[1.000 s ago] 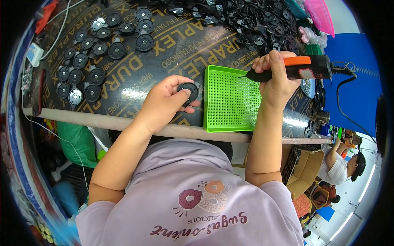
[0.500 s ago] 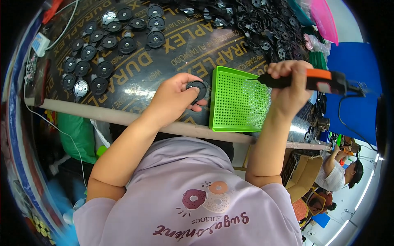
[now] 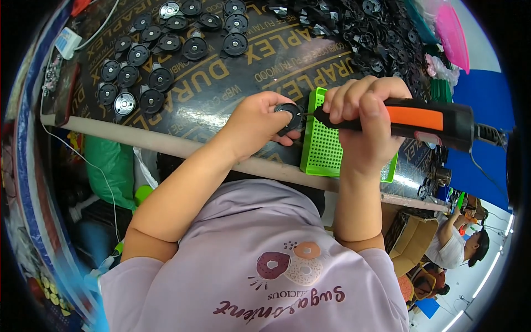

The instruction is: The person assembles small black plastic components by inserting screws into them with an electric screwdriver at a factory workbench.

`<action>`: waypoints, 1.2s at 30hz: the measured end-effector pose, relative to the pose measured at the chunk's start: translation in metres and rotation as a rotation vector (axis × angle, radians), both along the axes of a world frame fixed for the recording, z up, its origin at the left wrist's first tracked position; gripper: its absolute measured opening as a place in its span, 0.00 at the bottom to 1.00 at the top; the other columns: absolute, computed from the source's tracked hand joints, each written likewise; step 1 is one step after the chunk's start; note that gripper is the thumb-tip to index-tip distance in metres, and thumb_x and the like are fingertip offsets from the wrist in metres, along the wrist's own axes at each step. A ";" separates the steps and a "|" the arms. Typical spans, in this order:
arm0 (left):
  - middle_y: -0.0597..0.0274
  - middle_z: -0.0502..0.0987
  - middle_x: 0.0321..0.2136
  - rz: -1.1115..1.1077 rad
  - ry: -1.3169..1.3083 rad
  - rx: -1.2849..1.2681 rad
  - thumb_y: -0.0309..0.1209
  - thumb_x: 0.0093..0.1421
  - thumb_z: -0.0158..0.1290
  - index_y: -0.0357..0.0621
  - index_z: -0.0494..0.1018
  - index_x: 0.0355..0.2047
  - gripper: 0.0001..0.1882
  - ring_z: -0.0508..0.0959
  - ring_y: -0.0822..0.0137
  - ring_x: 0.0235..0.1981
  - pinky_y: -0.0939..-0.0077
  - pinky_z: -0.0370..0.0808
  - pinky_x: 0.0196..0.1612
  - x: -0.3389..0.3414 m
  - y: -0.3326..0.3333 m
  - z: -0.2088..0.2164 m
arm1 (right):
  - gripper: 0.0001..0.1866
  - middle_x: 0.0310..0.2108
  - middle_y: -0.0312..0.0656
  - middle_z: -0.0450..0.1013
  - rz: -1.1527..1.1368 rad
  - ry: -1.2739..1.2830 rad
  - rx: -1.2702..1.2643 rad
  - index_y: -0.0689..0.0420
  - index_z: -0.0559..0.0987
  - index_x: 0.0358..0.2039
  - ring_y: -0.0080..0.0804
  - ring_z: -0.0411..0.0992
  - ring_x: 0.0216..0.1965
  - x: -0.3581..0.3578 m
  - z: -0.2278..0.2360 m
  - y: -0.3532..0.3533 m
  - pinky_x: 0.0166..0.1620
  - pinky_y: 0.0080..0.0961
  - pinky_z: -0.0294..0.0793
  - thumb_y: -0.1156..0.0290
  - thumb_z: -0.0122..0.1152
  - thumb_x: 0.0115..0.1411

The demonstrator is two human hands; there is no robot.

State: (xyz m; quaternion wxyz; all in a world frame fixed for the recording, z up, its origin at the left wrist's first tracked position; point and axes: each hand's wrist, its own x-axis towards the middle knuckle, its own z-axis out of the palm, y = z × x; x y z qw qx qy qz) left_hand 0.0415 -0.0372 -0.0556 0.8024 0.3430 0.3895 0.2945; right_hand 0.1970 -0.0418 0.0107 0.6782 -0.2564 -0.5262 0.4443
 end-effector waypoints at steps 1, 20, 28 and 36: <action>0.56 0.76 0.38 0.025 -0.014 -0.009 0.24 0.60 0.48 0.31 0.67 0.47 0.15 0.80 0.66 0.32 0.77 0.80 0.32 0.001 -0.001 0.000 | 0.12 0.22 0.42 0.69 0.011 0.001 -0.020 0.60 0.66 0.31 0.26 0.69 0.19 0.000 -0.001 0.001 0.28 0.26 0.74 0.90 0.55 0.51; 0.55 0.76 0.34 0.050 -0.060 -0.011 0.22 0.59 0.48 0.31 0.67 0.46 0.14 0.80 0.67 0.29 0.78 0.80 0.30 0.001 -0.001 -0.003 | 0.14 0.21 0.40 0.70 0.202 -0.096 0.081 0.58 0.66 0.28 0.23 0.69 0.22 -0.002 -0.010 0.006 0.29 0.20 0.72 0.86 0.62 0.48; 0.56 0.76 0.34 0.041 0.007 0.020 0.23 0.60 0.48 0.33 0.68 0.45 0.13 0.80 0.68 0.28 0.79 0.79 0.29 0.003 -0.002 0.000 | 0.13 0.19 0.39 0.66 0.232 -0.139 0.042 0.56 0.67 0.30 0.29 0.65 0.18 0.000 -0.003 -0.002 0.27 0.30 0.69 0.76 0.64 0.50; 0.57 0.79 0.32 -0.594 0.313 0.807 0.23 0.54 0.48 0.41 0.74 0.37 0.10 0.79 0.57 0.34 0.68 0.75 0.40 -0.093 -0.038 0.049 | 0.14 0.21 0.40 0.66 0.025 -0.022 0.061 0.57 0.66 0.32 0.30 0.66 0.21 0.057 0.018 -0.008 0.31 0.30 0.69 0.67 0.63 0.56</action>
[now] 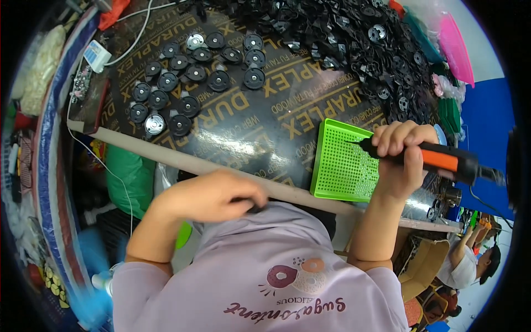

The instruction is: The person assembles small black plastic components by inserting screws into them with an electric screwdriver at a factory workbench.

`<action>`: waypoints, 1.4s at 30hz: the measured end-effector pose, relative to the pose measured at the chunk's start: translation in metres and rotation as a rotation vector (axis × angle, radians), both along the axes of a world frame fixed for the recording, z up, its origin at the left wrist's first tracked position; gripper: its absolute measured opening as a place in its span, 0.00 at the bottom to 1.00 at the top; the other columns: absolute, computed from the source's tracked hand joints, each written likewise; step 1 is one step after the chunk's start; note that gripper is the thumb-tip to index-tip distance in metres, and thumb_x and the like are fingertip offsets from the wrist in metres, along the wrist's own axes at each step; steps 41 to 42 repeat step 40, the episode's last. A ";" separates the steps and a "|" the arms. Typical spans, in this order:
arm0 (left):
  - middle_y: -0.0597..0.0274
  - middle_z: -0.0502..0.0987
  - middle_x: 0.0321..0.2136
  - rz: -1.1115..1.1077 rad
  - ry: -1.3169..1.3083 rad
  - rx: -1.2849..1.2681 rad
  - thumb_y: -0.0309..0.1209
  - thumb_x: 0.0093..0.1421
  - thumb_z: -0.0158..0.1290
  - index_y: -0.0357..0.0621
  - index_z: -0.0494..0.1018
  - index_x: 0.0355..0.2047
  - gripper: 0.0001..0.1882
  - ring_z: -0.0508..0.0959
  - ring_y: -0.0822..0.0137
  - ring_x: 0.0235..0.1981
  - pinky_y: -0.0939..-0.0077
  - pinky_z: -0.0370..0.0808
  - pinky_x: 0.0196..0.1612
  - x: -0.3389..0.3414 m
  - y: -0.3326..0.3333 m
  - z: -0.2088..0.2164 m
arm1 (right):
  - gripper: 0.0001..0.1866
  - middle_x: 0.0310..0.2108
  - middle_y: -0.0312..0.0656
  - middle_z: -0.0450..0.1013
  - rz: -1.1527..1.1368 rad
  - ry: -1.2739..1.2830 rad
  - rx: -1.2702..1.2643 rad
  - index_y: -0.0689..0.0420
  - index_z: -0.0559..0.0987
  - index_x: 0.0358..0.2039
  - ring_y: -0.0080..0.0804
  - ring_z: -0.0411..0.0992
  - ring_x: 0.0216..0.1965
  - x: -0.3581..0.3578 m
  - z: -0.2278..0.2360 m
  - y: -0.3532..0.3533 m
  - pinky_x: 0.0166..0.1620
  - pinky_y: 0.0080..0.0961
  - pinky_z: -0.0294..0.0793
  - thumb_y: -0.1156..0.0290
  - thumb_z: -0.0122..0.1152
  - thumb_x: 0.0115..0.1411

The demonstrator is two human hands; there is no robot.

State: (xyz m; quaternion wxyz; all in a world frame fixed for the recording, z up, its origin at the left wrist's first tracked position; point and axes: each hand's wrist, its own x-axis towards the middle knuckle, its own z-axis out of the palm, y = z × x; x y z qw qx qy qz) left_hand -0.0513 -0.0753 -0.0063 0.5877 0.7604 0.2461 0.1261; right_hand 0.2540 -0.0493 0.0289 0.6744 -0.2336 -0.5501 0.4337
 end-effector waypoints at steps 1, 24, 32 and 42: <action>0.54 0.79 0.35 -0.136 0.112 -0.114 0.24 0.53 0.49 0.40 0.75 0.39 0.12 0.79 0.55 0.38 0.66 0.74 0.43 -0.022 -0.005 -0.004 | 0.12 0.22 0.41 0.65 -0.061 0.016 -0.048 0.58 0.66 0.33 0.30 0.66 0.22 0.009 -0.005 0.000 0.33 0.30 0.68 0.69 0.61 0.57; 0.56 0.71 0.38 0.911 0.791 1.025 0.36 0.48 0.64 0.40 0.77 0.31 0.14 0.67 0.52 0.44 0.57 0.66 0.45 0.066 0.114 -0.019 | 0.11 0.23 0.43 0.70 -0.278 0.044 -0.110 0.60 0.68 0.33 0.29 0.69 0.20 0.038 -0.019 0.006 0.27 0.24 0.71 0.85 0.59 0.53; 0.46 0.75 0.31 0.781 0.395 0.770 0.24 0.53 0.57 0.38 0.66 0.33 0.11 0.74 0.42 0.35 0.55 0.71 0.37 0.077 0.093 -0.020 | 0.09 0.19 0.38 0.70 -0.362 -0.041 -0.126 0.61 0.72 0.23 0.24 0.70 0.17 0.033 -0.020 0.014 0.23 0.17 0.70 0.85 0.64 0.50; 0.55 0.76 0.41 0.620 -0.185 -0.441 0.19 0.61 0.48 0.43 0.60 0.43 0.12 0.80 0.69 0.33 0.83 0.73 0.31 0.094 0.031 -0.031 | 0.09 0.18 0.38 0.71 -0.388 -0.039 -0.127 0.61 0.72 0.24 0.24 0.71 0.17 0.029 -0.031 0.018 0.22 0.17 0.71 0.84 0.65 0.49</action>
